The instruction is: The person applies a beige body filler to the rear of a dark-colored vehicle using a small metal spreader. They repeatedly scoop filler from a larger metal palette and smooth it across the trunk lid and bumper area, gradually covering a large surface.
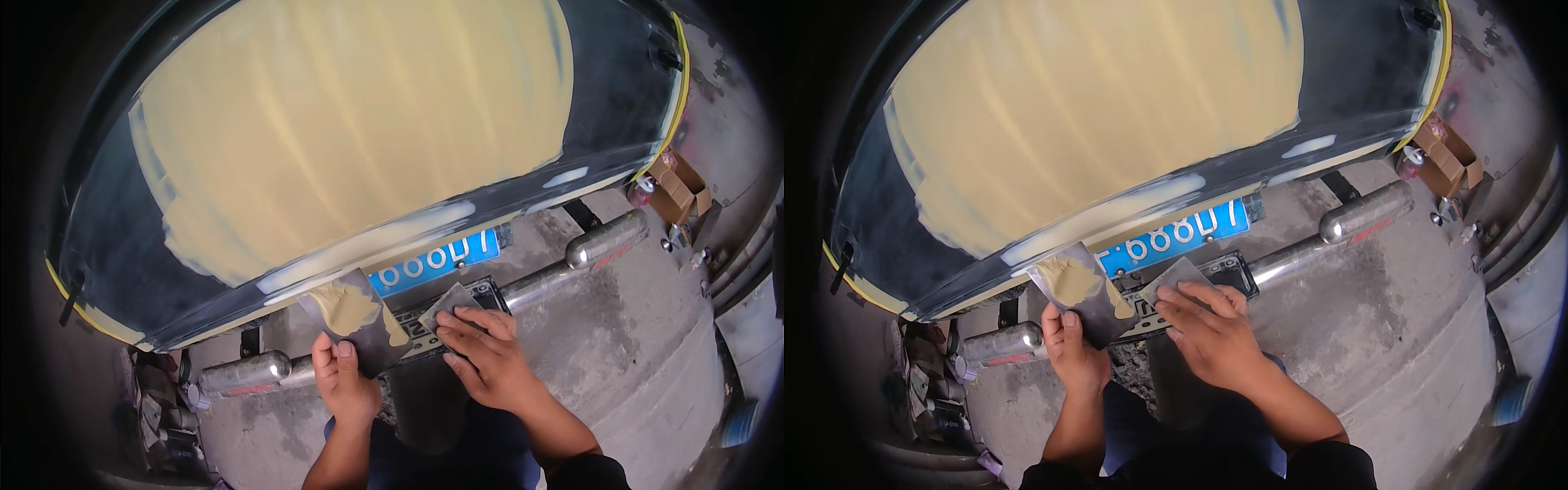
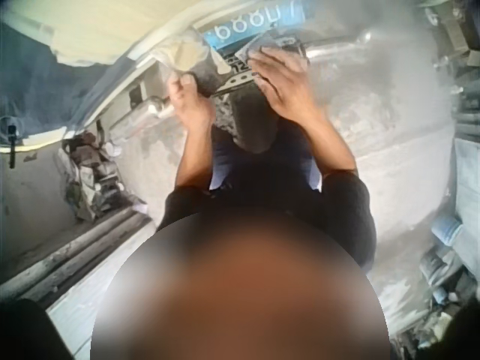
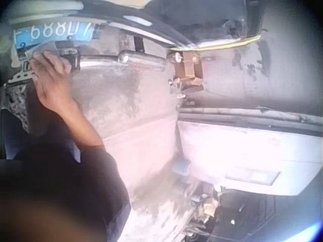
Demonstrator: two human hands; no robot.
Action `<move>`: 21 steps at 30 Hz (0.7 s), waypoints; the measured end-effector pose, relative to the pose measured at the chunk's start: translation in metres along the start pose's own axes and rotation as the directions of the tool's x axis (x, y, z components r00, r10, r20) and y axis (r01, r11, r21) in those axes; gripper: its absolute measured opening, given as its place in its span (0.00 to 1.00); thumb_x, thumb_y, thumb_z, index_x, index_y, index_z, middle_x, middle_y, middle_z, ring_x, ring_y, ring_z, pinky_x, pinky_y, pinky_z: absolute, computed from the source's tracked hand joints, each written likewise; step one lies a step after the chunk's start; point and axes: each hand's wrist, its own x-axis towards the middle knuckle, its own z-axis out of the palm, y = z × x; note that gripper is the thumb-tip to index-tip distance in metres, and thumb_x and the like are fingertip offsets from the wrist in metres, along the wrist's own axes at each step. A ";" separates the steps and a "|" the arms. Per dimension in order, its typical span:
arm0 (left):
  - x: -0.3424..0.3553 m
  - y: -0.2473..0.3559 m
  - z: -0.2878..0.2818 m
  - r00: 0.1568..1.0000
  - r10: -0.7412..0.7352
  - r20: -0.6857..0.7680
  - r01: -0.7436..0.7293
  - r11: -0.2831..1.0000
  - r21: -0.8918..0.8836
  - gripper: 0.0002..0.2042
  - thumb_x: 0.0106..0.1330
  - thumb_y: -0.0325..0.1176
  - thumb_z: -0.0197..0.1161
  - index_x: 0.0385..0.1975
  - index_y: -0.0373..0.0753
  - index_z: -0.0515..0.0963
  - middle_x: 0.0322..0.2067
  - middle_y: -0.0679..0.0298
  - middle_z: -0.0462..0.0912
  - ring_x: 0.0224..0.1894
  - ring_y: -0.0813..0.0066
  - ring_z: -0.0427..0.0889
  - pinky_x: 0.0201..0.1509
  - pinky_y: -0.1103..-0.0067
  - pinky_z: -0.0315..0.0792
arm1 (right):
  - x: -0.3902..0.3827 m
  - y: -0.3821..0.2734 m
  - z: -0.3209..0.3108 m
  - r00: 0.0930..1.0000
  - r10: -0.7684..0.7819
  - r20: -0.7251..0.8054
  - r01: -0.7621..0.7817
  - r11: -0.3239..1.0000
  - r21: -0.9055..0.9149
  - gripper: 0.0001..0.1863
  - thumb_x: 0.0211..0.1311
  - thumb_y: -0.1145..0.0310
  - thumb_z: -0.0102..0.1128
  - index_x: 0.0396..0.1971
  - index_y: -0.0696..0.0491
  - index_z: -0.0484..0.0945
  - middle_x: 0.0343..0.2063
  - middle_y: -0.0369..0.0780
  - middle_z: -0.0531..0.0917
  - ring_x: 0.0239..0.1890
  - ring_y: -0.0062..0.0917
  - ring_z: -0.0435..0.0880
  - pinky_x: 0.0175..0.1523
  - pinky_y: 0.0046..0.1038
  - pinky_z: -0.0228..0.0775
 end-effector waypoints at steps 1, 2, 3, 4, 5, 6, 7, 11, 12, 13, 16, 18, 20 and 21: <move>-0.002 -0.001 0.000 1.000 0.007 -0.010 -0.007 1.000 0.025 0.18 0.78 0.27 0.55 0.65 0.31 0.66 0.59 0.58 0.78 0.58 0.73 0.77 0.67 0.72 0.69 | 0.001 -0.003 0.004 1.000 -0.014 0.013 0.014 1.000 -0.013 0.24 0.54 0.72 0.71 0.54 0.49 0.84 0.60 0.31 0.83 0.65 0.27 0.75 0.64 0.39 0.61; -0.004 0.000 0.000 1.000 0.019 0.009 -0.019 0.999 0.033 0.18 0.78 0.27 0.55 0.65 0.31 0.66 0.58 0.58 0.78 0.58 0.74 0.77 0.67 0.73 0.69 | 0.003 -0.007 0.006 0.999 -0.036 0.019 0.037 0.999 -0.036 0.22 0.55 0.72 0.70 0.52 0.50 0.85 0.60 0.32 0.83 0.65 0.28 0.76 0.64 0.40 0.61; -0.005 0.001 0.001 0.999 0.030 0.029 -0.031 0.999 0.040 0.18 0.79 0.27 0.54 0.64 0.31 0.66 0.58 0.58 0.78 0.58 0.74 0.77 0.67 0.73 0.69 | 0.005 -0.011 0.008 0.998 -0.058 0.026 0.060 0.996 -0.060 0.20 0.56 0.72 0.70 0.51 0.50 0.85 0.60 0.33 0.84 0.65 0.29 0.76 0.65 0.40 0.60; -0.006 0.002 0.002 0.998 0.040 0.049 -0.042 0.998 0.048 0.18 0.79 0.27 0.54 0.64 0.30 0.66 0.58 0.58 0.78 0.58 0.74 0.77 0.67 0.74 0.68 | 0.006 -0.014 0.010 0.996 -0.080 0.034 0.082 0.993 -0.083 0.18 0.57 0.72 0.70 0.50 0.51 0.86 0.59 0.33 0.84 0.65 0.30 0.76 0.65 0.40 0.60; -0.007 0.003 0.004 0.997 0.055 0.057 -0.059 0.996 0.070 0.18 0.79 0.27 0.54 0.64 0.30 0.67 0.57 0.58 0.78 0.57 0.75 0.77 0.66 0.74 0.68 | 0.005 -0.016 0.012 0.993 -0.100 0.056 0.107 0.987 -0.123 0.18 0.56 0.72 0.70 0.48 0.50 0.87 0.60 0.32 0.83 0.64 0.28 0.76 0.65 0.41 0.59; -0.008 0.004 0.008 0.995 0.069 0.066 -0.075 0.993 0.092 0.17 0.79 0.28 0.54 0.64 0.30 0.67 0.57 0.58 0.78 0.57 0.75 0.77 0.66 0.75 0.68 | 0.003 -0.016 0.015 0.990 -0.117 0.080 0.125 0.986 -0.114 0.18 0.56 0.72 0.70 0.48 0.49 0.87 0.60 0.31 0.84 0.64 0.28 0.76 0.65 0.41 0.59; -0.009 0.004 0.009 0.994 0.083 0.074 -0.092 0.989 0.115 0.17 0.79 0.28 0.54 0.64 0.29 0.67 0.56 0.58 0.79 0.57 0.76 0.77 0.66 0.76 0.68 | -0.001 -0.015 0.020 0.986 -0.133 0.104 0.144 0.984 -0.105 0.18 0.56 0.72 0.70 0.48 0.49 0.87 0.60 0.31 0.84 0.64 0.27 0.76 0.65 0.41 0.59; -0.008 0.009 0.003 0.993 0.113 0.017 -0.114 0.967 0.229 0.18 0.79 0.30 0.55 0.63 0.28 0.69 0.54 0.58 0.80 0.55 0.76 0.77 0.64 0.78 0.68 | -0.002 -0.003 0.016 0.981 -0.057 0.186 0.035 0.992 0.122 0.21 0.57 0.73 0.68 0.53 0.49 0.84 0.61 0.31 0.83 0.65 0.29 0.76 0.63 0.43 0.63; -0.005 0.011 0.001 0.985 0.172 0.019 -0.171 0.951 0.256 0.18 0.79 0.31 0.55 0.63 0.27 0.69 0.54 0.58 0.80 0.55 0.77 0.77 0.63 0.79 0.68 | 0.000 0.002 0.013 0.977 -0.019 0.211 -0.028 0.976 0.218 0.22 0.57 0.74 0.69 0.54 0.50 0.83 0.61 0.32 0.83 0.64 0.30 0.77 0.63 0.42 0.63; -0.003 0.013 -0.001 0.973 0.231 0.021 -0.228 0.931 0.285 0.18 0.80 0.31 0.56 0.63 0.27 0.69 0.54 0.58 0.80 0.54 0.77 0.77 0.63 0.79 0.68 | 0.001 0.008 0.012 0.984 0.032 0.177 -0.088 0.943 0.321 0.23 0.58 0.76 0.69 0.55 0.51 0.83 0.60 0.35 0.84 0.64 0.34 0.78 0.65 0.38 0.65; 0.004 0.021 -0.018 0.982 0.186 -0.008 -0.174 0.932 0.319 0.19 0.79 0.31 0.55 0.64 0.26 0.69 0.54 0.58 0.80 0.55 0.76 0.77 0.63 0.79 0.68 | -0.003 0.021 0.016 0.965 0.222 0.141 -0.230 0.453 0.861 0.22 0.65 0.81 0.64 0.59 0.57 0.77 0.61 0.47 0.81 0.68 0.34 0.76 0.70 0.36 0.68; 0.003 0.027 -0.034 0.987 0.154 -0.036 -0.137 0.946 0.294 0.18 0.79 0.29 0.55 0.63 0.26 0.69 0.56 0.57 0.80 0.57 0.73 0.78 0.66 0.75 0.69 | -0.003 0.035 0.022 0.954 0.194 0.228 -0.267 0.213 0.940 0.24 0.68 0.80 0.61 0.63 0.57 0.73 0.64 0.50 0.77 0.68 0.36 0.76 0.70 0.41 0.69; 0.001 0.035 -0.051 0.987 0.160 -0.026 -0.149 0.960 0.238 0.18 0.78 0.29 0.55 0.63 0.27 0.69 0.57 0.56 0.80 0.58 0.72 0.78 0.67 0.73 0.69 | 0.002 0.041 0.035 0.946 0.162 0.281 -0.260 -0.139 0.956 0.24 0.70 0.80 0.58 0.65 0.58 0.71 0.66 0.51 0.75 0.68 0.34 0.75 0.72 0.43 0.67; -0.001 0.038 -0.059 0.985 0.160 -0.060 -0.141 0.960 0.243 0.18 0.78 0.29 0.56 0.63 0.27 0.70 0.57 0.56 0.80 0.58 0.70 0.79 0.67 0.72 0.70 | 0.004 0.044 0.040 0.940 0.152 0.306 -0.270 -0.218 0.938 0.24 0.70 0.79 0.57 0.65 0.58 0.69 0.66 0.52 0.75 0.67 0.37 0.76 0.71 0.47 0.68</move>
